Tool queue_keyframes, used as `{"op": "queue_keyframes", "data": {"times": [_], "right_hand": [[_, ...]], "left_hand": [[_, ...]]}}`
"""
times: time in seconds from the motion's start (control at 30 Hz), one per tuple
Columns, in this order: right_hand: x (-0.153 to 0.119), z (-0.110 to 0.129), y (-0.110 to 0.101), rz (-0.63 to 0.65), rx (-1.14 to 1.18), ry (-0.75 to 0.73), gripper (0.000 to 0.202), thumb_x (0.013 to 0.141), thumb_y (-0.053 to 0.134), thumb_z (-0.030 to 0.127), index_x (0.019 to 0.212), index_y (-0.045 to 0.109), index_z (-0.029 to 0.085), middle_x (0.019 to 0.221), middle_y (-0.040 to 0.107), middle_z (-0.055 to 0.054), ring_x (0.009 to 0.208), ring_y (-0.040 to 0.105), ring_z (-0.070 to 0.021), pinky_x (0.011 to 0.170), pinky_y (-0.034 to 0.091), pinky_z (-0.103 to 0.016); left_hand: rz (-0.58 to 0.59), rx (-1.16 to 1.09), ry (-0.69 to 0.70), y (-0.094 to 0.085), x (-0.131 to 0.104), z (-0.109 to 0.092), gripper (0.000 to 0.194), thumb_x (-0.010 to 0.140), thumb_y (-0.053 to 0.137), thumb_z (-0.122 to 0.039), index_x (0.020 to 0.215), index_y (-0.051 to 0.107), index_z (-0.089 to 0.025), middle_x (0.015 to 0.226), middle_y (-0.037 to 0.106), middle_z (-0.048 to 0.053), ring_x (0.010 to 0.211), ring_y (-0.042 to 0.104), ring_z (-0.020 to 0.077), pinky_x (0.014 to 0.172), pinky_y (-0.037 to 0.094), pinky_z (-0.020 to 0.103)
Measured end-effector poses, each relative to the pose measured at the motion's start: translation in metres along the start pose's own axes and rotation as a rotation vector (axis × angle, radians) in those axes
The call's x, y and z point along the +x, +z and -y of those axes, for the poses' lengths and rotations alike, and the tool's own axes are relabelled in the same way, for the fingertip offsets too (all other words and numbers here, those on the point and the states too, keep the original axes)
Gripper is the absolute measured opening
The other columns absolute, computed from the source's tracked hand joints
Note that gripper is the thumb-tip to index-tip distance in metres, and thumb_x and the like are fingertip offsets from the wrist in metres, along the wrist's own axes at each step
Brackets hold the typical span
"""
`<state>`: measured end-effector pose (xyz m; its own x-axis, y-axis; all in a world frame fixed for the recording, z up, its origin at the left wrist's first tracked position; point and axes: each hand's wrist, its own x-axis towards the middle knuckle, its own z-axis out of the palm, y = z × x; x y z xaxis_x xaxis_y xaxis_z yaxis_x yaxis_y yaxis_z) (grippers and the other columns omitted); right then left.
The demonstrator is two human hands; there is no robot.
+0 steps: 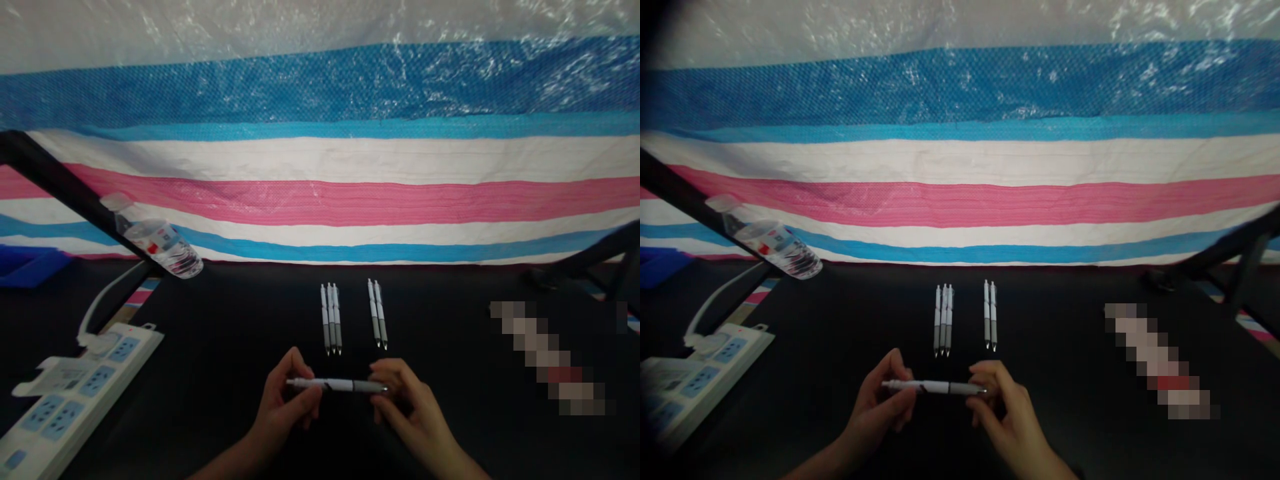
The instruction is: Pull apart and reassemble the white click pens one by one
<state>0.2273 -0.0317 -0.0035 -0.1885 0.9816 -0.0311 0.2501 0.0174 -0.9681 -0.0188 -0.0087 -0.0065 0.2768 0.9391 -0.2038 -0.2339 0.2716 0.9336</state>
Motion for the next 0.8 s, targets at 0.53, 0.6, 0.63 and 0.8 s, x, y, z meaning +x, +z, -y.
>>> {"op": "queue_keyframes", "data": {"times": [0.53,0.6,0.63,0.8], "right_hand": [[0.0,0.002,-0.002,0.055,-0.254,-0.172,0.037,0.107,0.046,0.041,0.079,0.061,0.022,0.063,0.056,0.003,0.055,0.056,-0.0133,0.055,0.039,-0.024],[0.001,0.0,0.0,0.074,-0.243,-0.13,0.036,0.106,0.048,0.041,0.079,0.061,0.021,0.063,0.056,0.003,0.055,0.055,-0.0131,0.054,0.038,-0.023],[0.001,-0.001,0.002,0.091,-0.238,-0.109,0.035,0.105,0.048,0.042,0.08,0.062,0.021,0.064,0.056,0.003,0.054,0.055,-0.0131,0.053,0.038,-0.023],[0.002,0.0,0.009,0.174,-0.292,-0.118,0.029,0.103,0.053,0.041,0.086,0.067,0.022,0.067,0.063,0.002,0.058,0.058,-0.0149,0.056,0.04,-0.024]], "left_hand": [[-0.006,0.029,-0.014,0.002,0.002,0.0,0.039,0.083,0.079,-0.049,0.083,0.052,-0.021,0.053,0.059,-0.006,0.038,0.041,0.0061,0.039,0.03,0.015],[-0.033,0.049,-0.009,0.004,0.004,-0.003,0.035,0.084,0.079,-0.047,0.089,0.057,-0.021,0.057,0.06,-0.005,0.042,0.044,0.0074,0.041,0.033,0.016],[-0.051,0.065,0.009,0.005,0.005,-0.005,0.033,0.084,0.079,-0.046,0.092,0.06,-0.02,0.062,0.061,-0.004,0.046,0.047,0.0085,0.044,0.036,0.018],[-0.071,0.108,0.205,0.01,0.013,-0.01,0.024,0.086,0.078,-0.041,0.089,0.075,-0.018,0.085,0.067,0.005,0.078,0.061,0.0187,0.071,0.051,0.028]]}}
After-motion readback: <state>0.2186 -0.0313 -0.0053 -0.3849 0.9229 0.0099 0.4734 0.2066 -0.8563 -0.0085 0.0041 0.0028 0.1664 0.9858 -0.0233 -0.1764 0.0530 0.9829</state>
